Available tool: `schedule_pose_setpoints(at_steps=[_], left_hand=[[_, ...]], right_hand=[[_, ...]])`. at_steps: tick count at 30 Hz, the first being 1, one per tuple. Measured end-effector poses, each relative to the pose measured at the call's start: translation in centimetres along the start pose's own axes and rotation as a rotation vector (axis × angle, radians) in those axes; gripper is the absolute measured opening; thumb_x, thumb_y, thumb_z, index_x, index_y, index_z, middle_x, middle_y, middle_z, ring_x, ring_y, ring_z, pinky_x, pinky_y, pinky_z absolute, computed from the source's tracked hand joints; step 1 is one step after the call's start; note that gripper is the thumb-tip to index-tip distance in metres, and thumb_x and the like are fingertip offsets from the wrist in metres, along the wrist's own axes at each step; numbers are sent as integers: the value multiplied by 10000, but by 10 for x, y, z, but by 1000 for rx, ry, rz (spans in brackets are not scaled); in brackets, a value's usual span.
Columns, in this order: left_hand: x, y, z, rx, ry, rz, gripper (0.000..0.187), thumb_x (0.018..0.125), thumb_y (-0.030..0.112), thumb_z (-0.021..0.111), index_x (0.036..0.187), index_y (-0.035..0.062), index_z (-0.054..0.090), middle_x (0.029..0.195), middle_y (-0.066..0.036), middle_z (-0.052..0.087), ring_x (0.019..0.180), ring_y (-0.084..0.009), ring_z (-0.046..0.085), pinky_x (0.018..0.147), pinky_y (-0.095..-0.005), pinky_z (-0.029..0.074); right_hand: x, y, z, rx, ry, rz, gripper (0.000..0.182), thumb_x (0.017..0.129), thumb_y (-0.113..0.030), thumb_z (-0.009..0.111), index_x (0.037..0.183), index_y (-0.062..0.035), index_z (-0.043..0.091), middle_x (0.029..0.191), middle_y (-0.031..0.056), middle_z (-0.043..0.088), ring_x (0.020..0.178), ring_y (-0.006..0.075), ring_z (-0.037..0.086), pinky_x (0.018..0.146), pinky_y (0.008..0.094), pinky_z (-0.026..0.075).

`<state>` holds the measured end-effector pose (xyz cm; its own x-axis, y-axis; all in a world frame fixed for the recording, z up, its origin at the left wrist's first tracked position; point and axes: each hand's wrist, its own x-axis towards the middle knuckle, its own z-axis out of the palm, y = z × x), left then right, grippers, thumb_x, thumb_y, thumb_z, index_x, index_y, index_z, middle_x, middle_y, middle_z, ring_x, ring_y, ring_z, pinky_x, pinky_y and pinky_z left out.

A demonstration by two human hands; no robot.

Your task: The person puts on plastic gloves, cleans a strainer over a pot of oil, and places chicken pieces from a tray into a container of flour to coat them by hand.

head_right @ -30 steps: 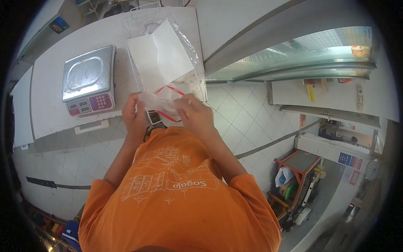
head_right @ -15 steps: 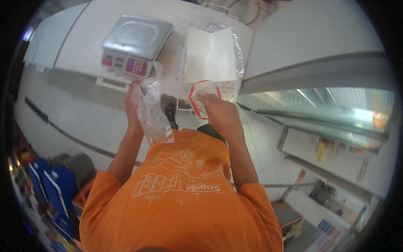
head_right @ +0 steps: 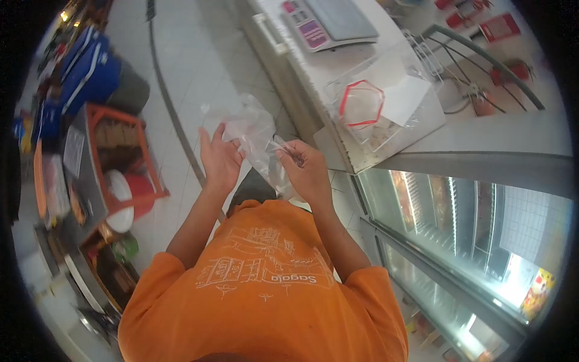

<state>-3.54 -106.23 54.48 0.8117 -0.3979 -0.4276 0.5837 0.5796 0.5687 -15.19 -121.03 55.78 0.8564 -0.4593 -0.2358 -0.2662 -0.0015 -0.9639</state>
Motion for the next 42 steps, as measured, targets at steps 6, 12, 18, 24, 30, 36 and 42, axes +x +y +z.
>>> schedule_pose_setpoints(at_steps=[6, 12, 18, 24, 30, 36, 42], left_hand=[[-115, 6, -118, 308, 195, -52, 682, 963, 271, 611, 1457, 37, 205, 1219, -189, 585, 1057, -228, 629, 809, -305, 548], [-225, 48, -232, 113, 259, 75, 658, 910, -34, 593, 1462, 38, 242, 1300, -225, 543, 1088, -241, 626, 850, -323, 557], [-342, 94, -355, 42, 748, 476, 477, 954, 28, 475, 1414, 38, 348, 1318, -141, 516, 1150, -217, 535, 987, -354, 469], [-476, 149, -433, 629, 759, 800, 448, 887, -15, 598, 1296, 41, 425, 1194, -95, 535, 1133, -189, 540, 955, -310, 452], [-584, 189, -529, 565, 1244, 843, 409, 869, -55, 631, 1241, 34, 485, 1103, -114, 630, 1032, -177, 619, 863, -301, 506], [-664, 236, -591, 560, 1557, 816, 228, 884, -46, 597, 1102, -1, 645, 864, -108, 712, 783, -165, 693, 684, -257, 525], [-711, 305, -666, 248, 1503, 791, 176, 878, -35, 606, 1042, -40, 671, 854, -76, 716, 763, -111, 678, 673, -249, 526]], right_hand=[[-73, -14, 69, -283, -319, -6, 167, 907, -145, 632, 973, 2, 676, 743, 53, 663, 644, 80, 545, 609, 269, 444], [-102, 8, 149, -326, -406, -85, 185, 928, -184, 626, 940, -7, 679, 689, -2, 592, 626, 49, 459, 573, 246, 385], [-173, -9, 304, -352, -654, -5, 183, 938, -187, 628, 923, -9, 666, 692, -19, 566, 596, 42, 456, 534, 246, 366], [-302, 21, 516, -278, -1038, 102, 145, 933, -139, 616, 1014, -20, 638, 761, 16, 613, 456, 62, 436, 383, 232, 299], [-458, 22, 694, -173, -1441, 234, 157, 893, -62, 621, 1045, -21, 616, 769, 39, 620, 439, 54, 426, 356, 219, 270], [-516, 20, 807, -168, -1562, 170, 211, 894, -68, 632, 1098, -23, 598, 762, 43, 613, 643, 107, 616, 540, 242, 478], [-566, -14, 900, -45, -1750, -1306, 293, 826, -132, 719, 1094, -73, 616, 900, 70, 603, 883, 240, 622, 722, 327, 534]])
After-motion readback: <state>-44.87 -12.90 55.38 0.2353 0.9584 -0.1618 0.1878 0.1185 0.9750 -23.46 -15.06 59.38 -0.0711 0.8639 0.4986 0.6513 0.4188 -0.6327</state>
